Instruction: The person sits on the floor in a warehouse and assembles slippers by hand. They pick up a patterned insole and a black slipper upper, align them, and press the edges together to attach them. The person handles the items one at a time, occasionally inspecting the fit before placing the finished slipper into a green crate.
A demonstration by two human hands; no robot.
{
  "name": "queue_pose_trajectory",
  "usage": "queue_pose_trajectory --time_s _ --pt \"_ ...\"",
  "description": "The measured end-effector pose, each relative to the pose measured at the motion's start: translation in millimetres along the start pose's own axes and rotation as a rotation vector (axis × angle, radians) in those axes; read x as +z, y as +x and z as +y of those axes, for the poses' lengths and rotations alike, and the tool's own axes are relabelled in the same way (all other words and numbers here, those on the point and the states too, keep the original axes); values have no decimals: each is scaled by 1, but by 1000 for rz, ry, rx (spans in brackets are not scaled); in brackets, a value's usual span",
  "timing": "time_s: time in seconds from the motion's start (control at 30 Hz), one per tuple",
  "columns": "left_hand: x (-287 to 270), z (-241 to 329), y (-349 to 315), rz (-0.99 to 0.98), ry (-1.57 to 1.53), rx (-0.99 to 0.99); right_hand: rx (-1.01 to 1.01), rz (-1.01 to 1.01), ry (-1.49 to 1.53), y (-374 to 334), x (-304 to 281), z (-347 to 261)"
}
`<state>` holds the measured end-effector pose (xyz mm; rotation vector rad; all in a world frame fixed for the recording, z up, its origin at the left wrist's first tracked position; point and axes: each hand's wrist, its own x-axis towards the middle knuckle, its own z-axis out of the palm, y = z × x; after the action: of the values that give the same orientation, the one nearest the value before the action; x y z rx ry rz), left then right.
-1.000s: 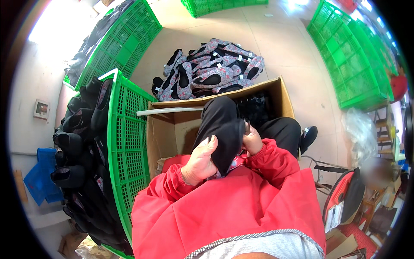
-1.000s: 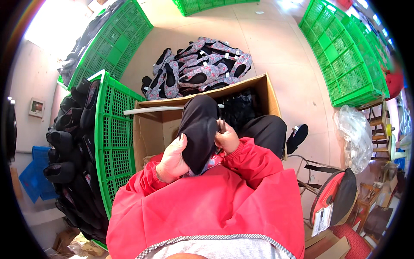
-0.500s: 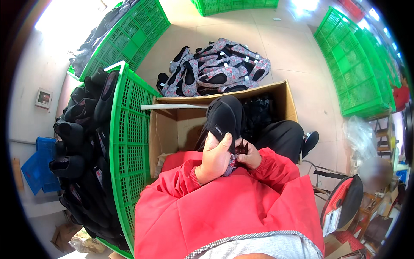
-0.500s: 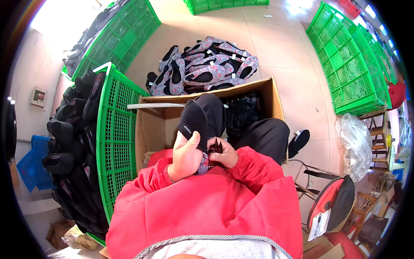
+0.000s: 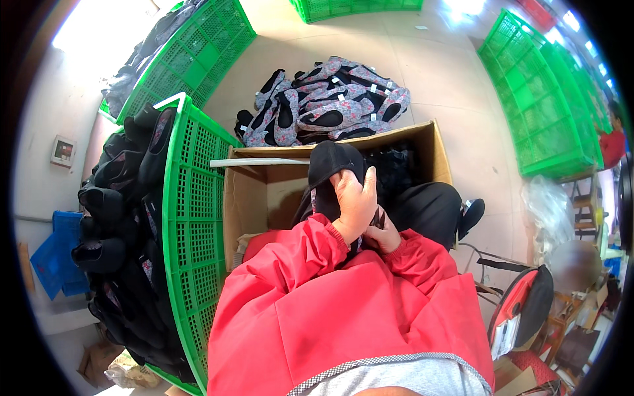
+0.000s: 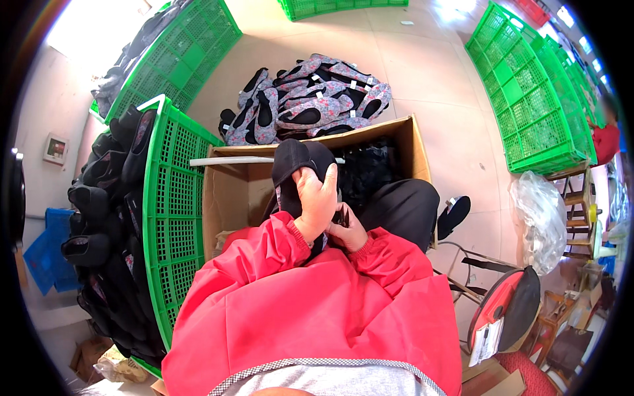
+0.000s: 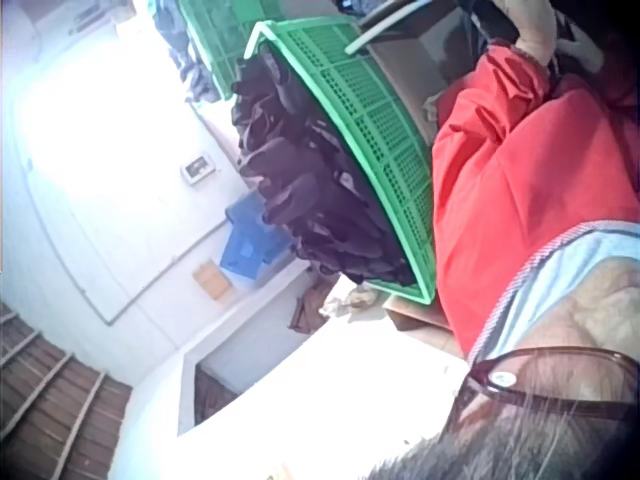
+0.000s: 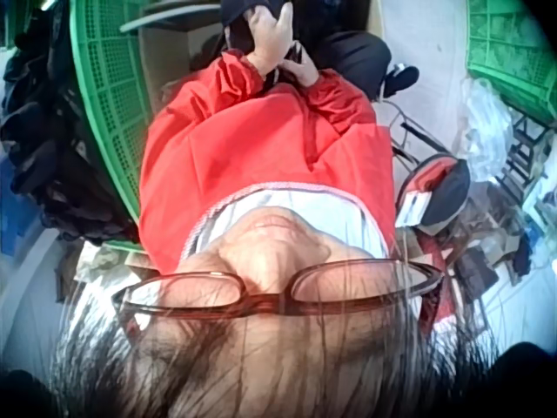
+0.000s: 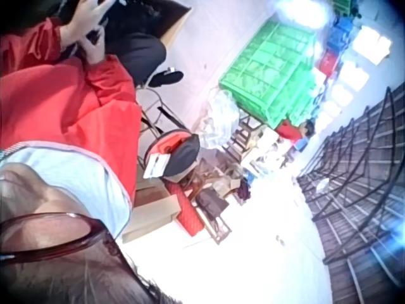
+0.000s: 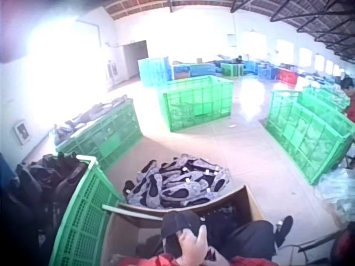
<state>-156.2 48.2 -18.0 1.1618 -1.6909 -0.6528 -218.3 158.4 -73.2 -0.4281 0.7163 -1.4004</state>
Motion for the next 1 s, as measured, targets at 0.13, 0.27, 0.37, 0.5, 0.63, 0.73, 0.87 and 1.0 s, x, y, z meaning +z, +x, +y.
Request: queue_pose_trajectory --time_s 0.13,0.27,0.37,0.5,0.63,0.73,0.87,1.0 --pt "9 -7 -3 -60 -8 -37 -93 109 -54 13 -8 22" --pt "-31 15 7 -421 -200 -391 -62 174 -92 4 -2 19" --pt "-77 3 -1 -377 -475 -256 -76 195 -160 2 -6 24" --pt "-108 -35 16 -179 -106 -86 -25 189 -125 1 4 16" --pt "-108 -69 23 -376 -558 -465 -101 156 -101 6 5 22" --pt "-108 -73 21 -443 -785 -607 -94 175 -129 6 -4 31" --pt "-120 -73 16 -550 -1096 -703 -13 209 -193 2 -3 27" --pt "-129 -79 8 -637 -1211 -713 129 236 -149 -4 11 13"
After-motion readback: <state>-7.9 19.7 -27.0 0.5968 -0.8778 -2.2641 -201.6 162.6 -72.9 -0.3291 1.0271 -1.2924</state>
